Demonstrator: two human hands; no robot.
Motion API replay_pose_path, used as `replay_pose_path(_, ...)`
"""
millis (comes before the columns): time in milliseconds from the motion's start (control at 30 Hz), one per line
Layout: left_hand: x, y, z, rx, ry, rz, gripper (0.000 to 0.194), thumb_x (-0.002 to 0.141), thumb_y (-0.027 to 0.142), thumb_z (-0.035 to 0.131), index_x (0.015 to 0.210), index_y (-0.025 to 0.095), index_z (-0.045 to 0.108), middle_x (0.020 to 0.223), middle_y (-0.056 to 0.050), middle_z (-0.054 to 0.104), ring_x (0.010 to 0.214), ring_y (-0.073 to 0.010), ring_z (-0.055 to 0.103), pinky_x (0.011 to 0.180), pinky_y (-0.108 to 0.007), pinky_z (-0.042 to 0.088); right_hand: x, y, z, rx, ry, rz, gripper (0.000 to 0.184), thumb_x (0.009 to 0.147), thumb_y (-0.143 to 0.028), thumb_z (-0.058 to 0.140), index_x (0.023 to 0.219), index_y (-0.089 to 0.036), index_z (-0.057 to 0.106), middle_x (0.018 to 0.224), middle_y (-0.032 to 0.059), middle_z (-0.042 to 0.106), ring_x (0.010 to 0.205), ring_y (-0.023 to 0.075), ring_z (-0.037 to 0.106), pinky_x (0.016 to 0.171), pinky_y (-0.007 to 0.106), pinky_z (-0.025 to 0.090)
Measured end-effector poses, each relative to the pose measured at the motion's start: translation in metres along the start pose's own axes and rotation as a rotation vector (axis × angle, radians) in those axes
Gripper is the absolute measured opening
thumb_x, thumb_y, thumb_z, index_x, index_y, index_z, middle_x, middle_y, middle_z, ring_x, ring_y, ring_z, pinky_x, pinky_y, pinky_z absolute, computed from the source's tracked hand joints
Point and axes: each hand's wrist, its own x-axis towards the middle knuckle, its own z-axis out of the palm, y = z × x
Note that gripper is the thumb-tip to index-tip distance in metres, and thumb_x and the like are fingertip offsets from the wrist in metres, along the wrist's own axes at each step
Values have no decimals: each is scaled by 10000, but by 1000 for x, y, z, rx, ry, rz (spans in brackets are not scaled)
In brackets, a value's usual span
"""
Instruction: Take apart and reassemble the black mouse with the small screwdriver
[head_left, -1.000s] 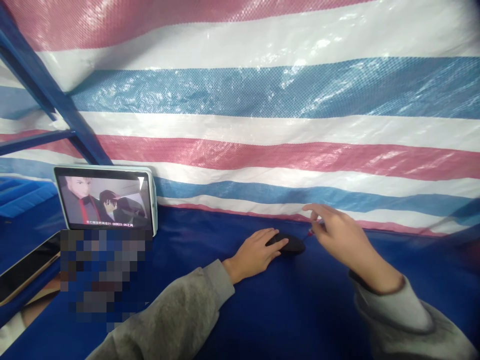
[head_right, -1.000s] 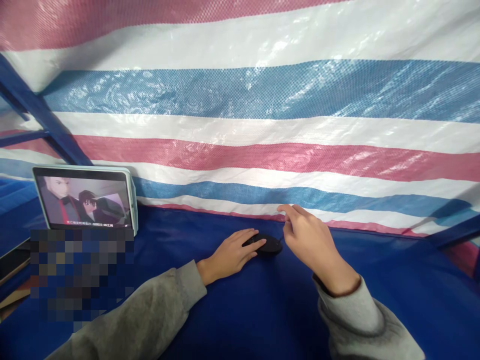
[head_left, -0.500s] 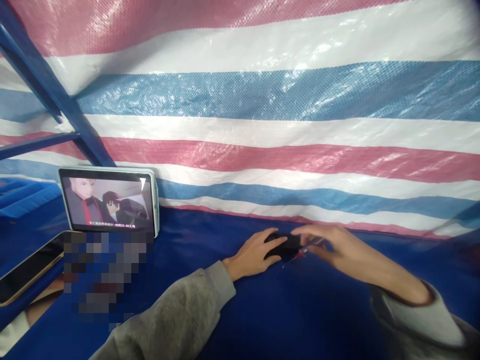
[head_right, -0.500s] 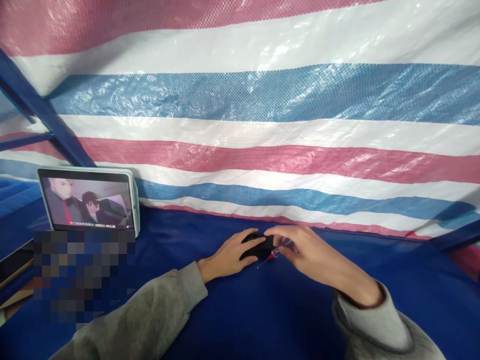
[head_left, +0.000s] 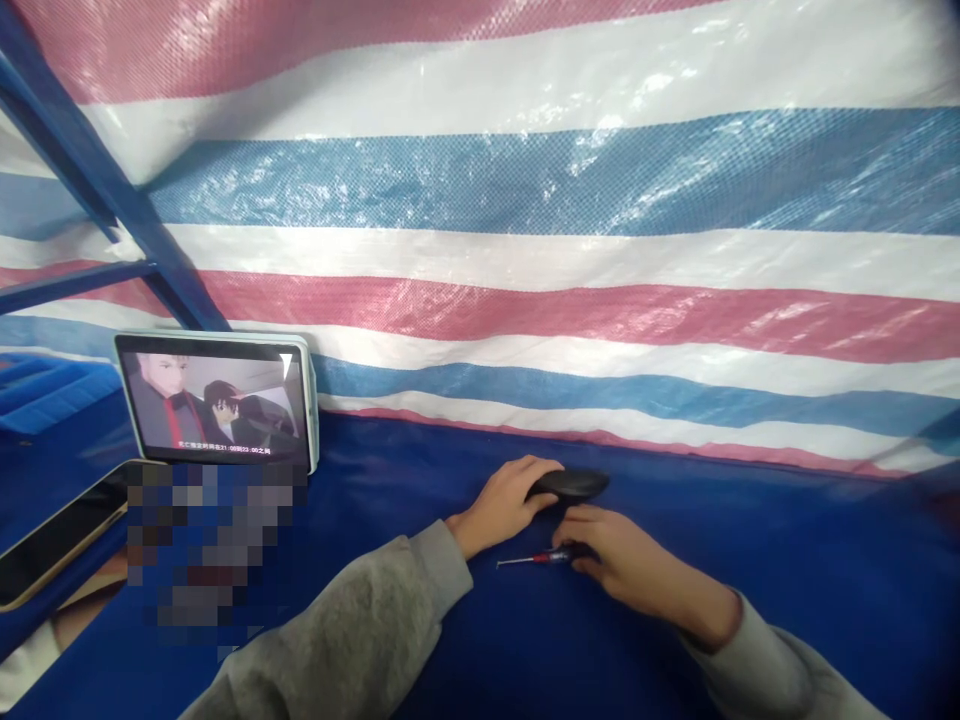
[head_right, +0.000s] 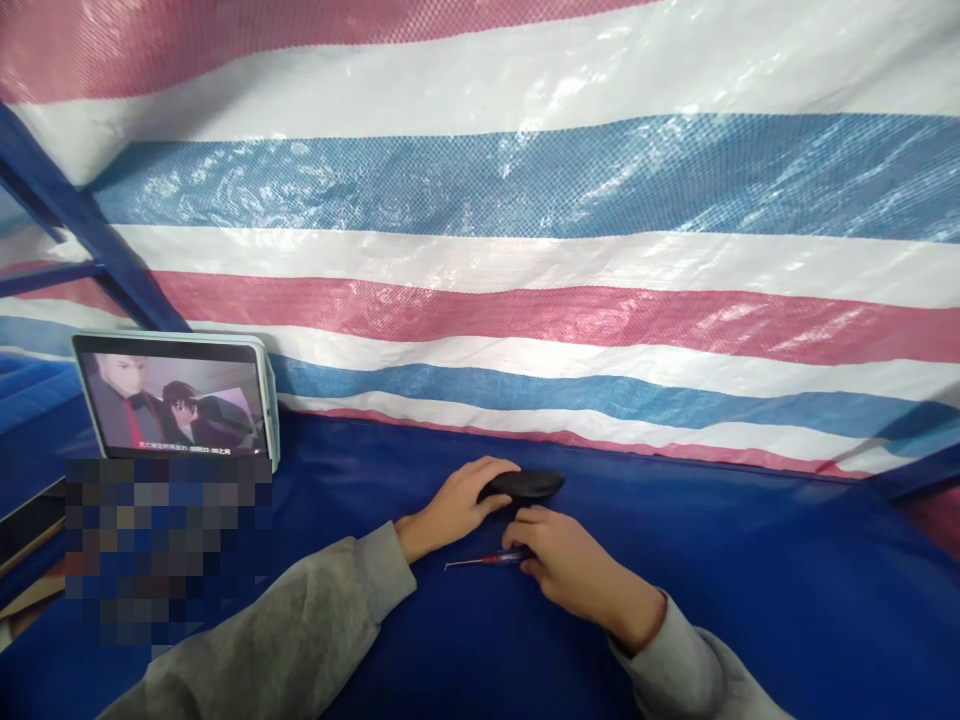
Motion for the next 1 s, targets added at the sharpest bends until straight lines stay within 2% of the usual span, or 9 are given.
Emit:
replay_pose_path(67,1,1,-2,-26,19,-29,302,958,316,578,1251,256,532,1194,-22,638,1105,-202,604,995,-341,461,0,-3,7,-24,43,-22,236,766,-87,577,915,-230,690,962,41,695,920,206,651,829,341,512)
replay_pose_path(133,1,0,-2,-31,33,-60,300,962,370,566,1235,250,532,1162,-21,650,1075,-203,613,974,-339,467,-1,-2,16,-60,193,-83,208,803,-131,571,952,-226,681,963,55,694,911,213,644,833,364,514)
replay_pose_path(267,1,-4,1,-25,58,-92,279,960,390,561,1199,247,564,1142,-20,657,1057,-204,607,975,-350,460,-7,9,35,-139,769,-186,292,861,-115,515,1095,-234,643,1047,90,683,1046,243,614,943,447,474)
replay_pose_path(333,1,-5,2,-16,59,-100,253,964,368,554,1181,243,586,1134,-20,662,1054,-203,601,985,-360,452,-8,18,40,-157,923,-99,327,881,-131,505,1170,-246,605,1127,105,655,1107,263,593,977,487,459)
replay_pose_path(400,1,-5,2,-2,55,-108,235,967,350,547,1165,236,603,1128,-20,670,1056,-205,593,1000,-374,440,-7,27,43,-134,902,-9,375,900,-190,508,1269,-242,547,1260,127,595,1197,288,549,1016,522,442)
replay_pose_path(500,2,-3,0,2,36,-105,246,979,352,523,1176,227,603,1163,-27,671,1083,-214,577,1023,-390,417,-2,39,47,-117,811,-3,460,908,-290,529,1363,-240,481,1363,132,531,1261,301,507,1038,524,441)
replay_pose_path(767,0,-10,-7,67,-101,-57,379,1012,419,442,1354,276,521,1255,-58,590,1178,-220,521,1075,-400,380,1,57,62,-78,715,25,507,902,-383,575,1384,-258,481,1321,106,579,1211,276,554,1013,465,477)
replay_pose_path(900,-3,-12,-9,79,-167,-39,608,876,489,659,1422,309,460,1354,-73,503,1239,-269,489,1092,-423,368,0,58,61,-52,721,80,468,881,-431,598,1309,-246,561,1254,106,625,1148,281,598,982,467,501)
replay_pose_path(1000,-3,-10,-11,62,-187,-33,733,795,421,758,1440,310,428,1357,-78,513,1257,-289,480,1091,-442,369,0,56,60,-39,713,58,443,883,-423,594,1288,-242,578,1245,102,640,1138,275,610,974,459,509)
